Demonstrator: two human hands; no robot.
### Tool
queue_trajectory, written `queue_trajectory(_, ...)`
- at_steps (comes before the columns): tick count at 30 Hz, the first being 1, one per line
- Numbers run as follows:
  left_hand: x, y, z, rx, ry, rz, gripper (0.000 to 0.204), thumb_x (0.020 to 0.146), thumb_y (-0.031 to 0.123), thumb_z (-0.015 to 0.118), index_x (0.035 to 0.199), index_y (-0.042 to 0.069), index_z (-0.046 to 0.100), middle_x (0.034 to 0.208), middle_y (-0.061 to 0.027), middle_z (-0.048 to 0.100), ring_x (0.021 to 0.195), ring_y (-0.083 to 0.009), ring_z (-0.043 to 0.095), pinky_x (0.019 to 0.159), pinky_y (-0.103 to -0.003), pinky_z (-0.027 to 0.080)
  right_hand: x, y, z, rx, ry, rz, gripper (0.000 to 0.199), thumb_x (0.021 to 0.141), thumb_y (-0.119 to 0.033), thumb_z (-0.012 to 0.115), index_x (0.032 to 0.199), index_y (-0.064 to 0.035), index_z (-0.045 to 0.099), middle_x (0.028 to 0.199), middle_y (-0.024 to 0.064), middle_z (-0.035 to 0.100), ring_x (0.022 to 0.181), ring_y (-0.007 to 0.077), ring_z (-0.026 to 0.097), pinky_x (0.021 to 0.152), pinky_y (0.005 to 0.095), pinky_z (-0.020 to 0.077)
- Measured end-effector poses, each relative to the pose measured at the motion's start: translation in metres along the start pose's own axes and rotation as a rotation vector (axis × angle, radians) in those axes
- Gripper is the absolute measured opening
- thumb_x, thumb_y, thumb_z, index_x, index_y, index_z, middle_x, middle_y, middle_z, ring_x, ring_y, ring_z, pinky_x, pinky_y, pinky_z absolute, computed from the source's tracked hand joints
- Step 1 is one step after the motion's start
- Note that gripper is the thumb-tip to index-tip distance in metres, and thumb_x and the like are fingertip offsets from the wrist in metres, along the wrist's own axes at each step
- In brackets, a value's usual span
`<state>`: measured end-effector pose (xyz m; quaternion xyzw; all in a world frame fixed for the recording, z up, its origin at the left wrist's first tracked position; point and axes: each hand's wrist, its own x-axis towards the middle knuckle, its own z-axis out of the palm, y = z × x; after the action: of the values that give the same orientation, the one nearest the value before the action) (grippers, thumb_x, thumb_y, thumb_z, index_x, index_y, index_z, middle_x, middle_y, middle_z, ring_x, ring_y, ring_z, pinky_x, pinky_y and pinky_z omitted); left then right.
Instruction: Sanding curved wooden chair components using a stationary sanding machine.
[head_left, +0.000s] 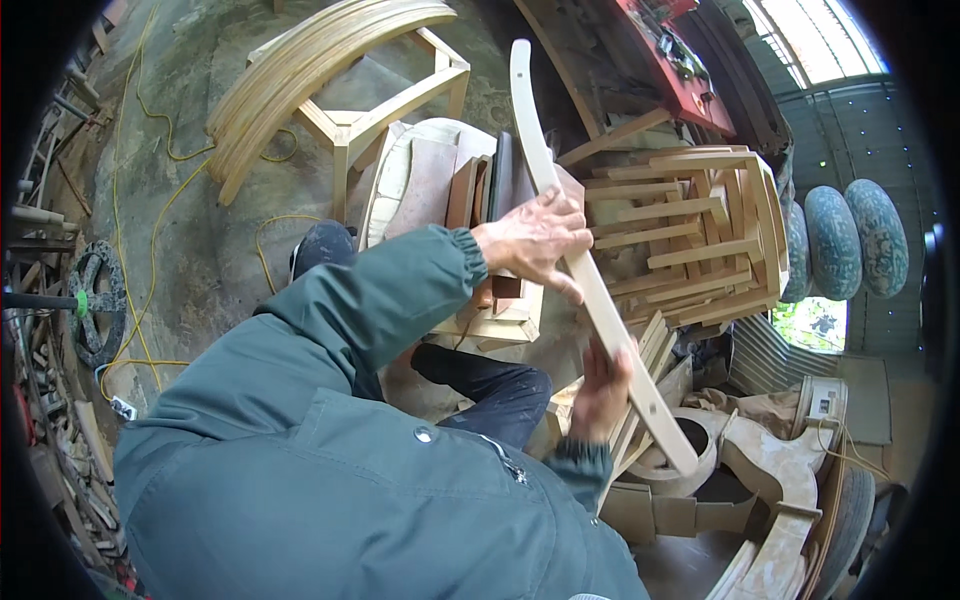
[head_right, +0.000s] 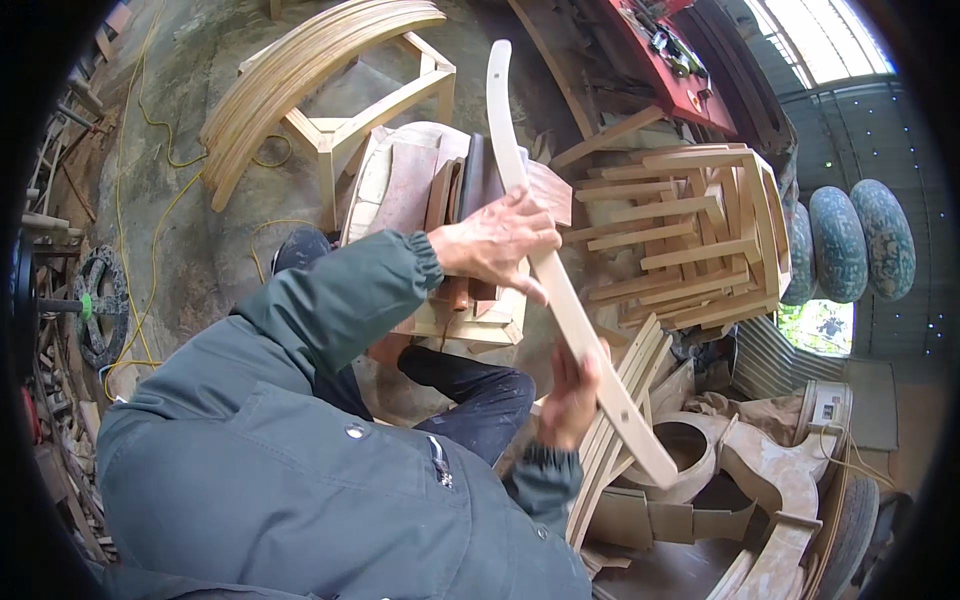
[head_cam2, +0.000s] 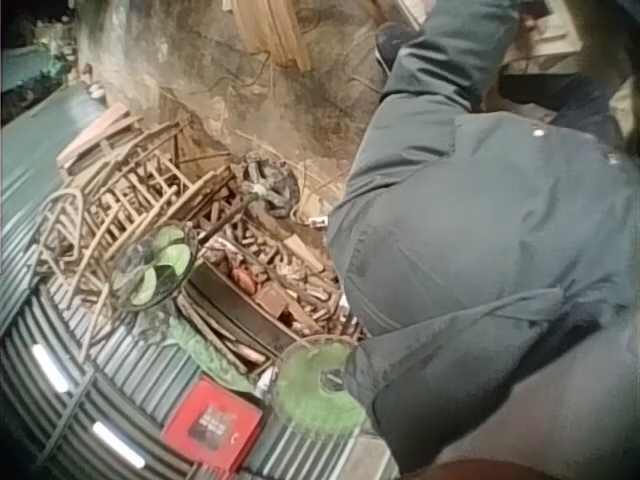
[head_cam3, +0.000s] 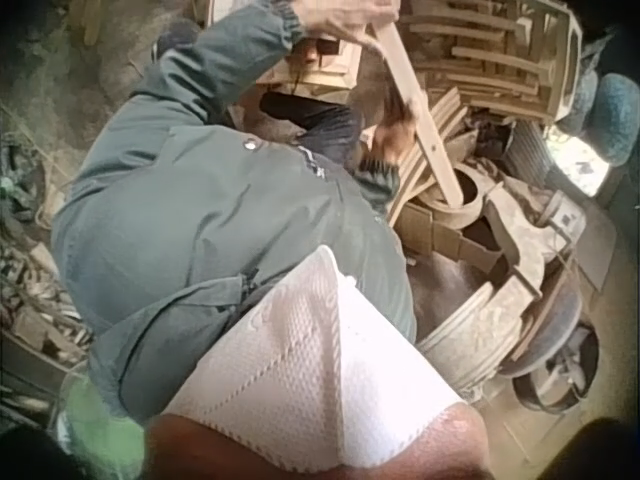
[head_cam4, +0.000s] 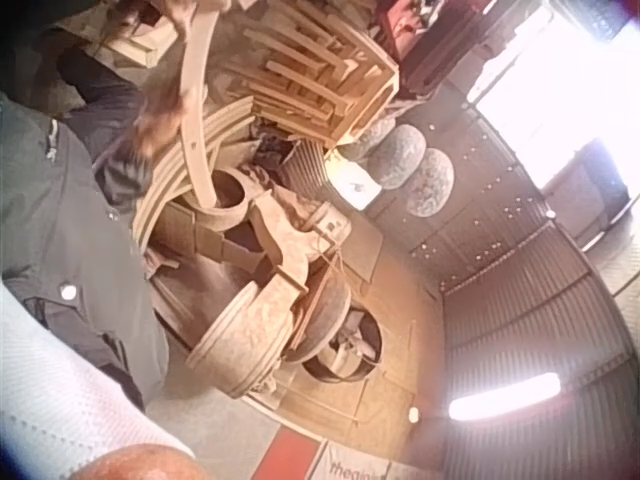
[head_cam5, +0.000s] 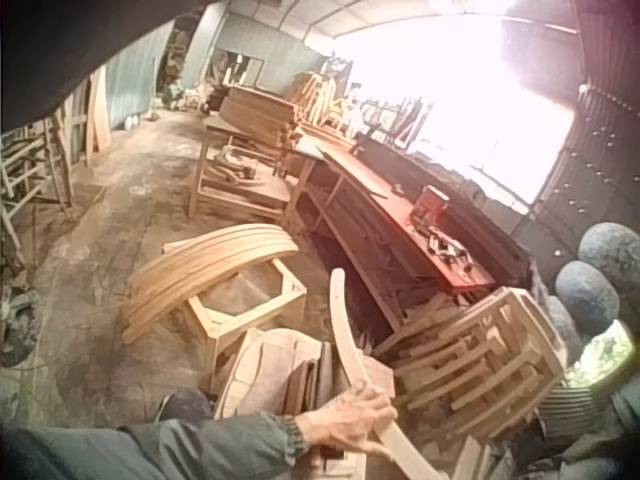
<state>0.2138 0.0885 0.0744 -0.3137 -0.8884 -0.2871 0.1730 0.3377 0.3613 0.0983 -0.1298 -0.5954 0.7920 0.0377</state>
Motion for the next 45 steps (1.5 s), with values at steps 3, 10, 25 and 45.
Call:
queue_trajectory(3, -0.012, 0.017, -0.006, 0.056, 0.046, 0.082, 0.081, 0.069, 0.079, 0.079, 0.108, 0.009, 0.068, 0.103, -0.0095, 0.063, 0.112, -0.0282, 0.061, 0.117, -0.055, 0.03, -0.083, -0.048, -0.071, -0.045, 0.101, 0.003, 0.065, 0.096, -0.031, 0.07, 0.154, -0.0117, 0.047, 0.135, 0.0123, 0.067, 0.121, 0.0306, 0.068, 0.099, 0.041, 0.0559)
queue_trajectory(10, -0.033, 0.101, 0.006, -0.054, 0.326, 0.234, 0.079, 0.061, 0.085, 0.079, 0.087, 0.012, 0.065, 0.083, -0.0048, 0.06, 0.087, -0.0234, 0.061, 0.099, -0.047, 0.039, -0.206, -0.17, -0.161, -0.19, 0.148, -0.131, 0.059, 0.088, -0.03, 0.076, 0.138, -0.0062, 0.055, 0.121, 0.0138, 0.069, 0.107, 0.0279, 0.071, 0.089, 0.0407, 0.0619)
queue_trajectory(25, -0.018, 0.029, 0.012, 0.029, -0.044, -0.055, 0.088, 0.095, 0.082, 0.047, 0.137, 0.007, 0.065, 0.152, -0.0231, 0.051, 0.151, -0.0398, 0.035, 0.128, -0.06, 0.018, -0.114, -0.05, -0.142, 0.252, 0.325, 0.06, 0.042, 0.09, -0.024, 0.08, 0.125, -0.004, 0.066, 0.125, 0.0128, 0.072, 0.117, 0.0303, 0.07, 0.101, 0.0432, 0.0619)
queue_trajectory(45, 0.052, -0.171, -0.029, 0.267, -0.292, -0.471, 0.096, 0.1, 0.083, 0.021, 0.159, 0.01, 0.043, 0.172, -0.0177, 0.025, 0.163, -0.037, 0.01, 0.128, -0.064, 0.006, 0.086, 0.067, 0.103, 0.156, -0.11, -0.16, 0.056, 0.097, -0.016, 0.078, 0.145, -0.0039, 0.051, 0.131, 0.0126, 0.062, 0.114, 0.0254, 0.069, 0.104, 0.0388, 0.0587)
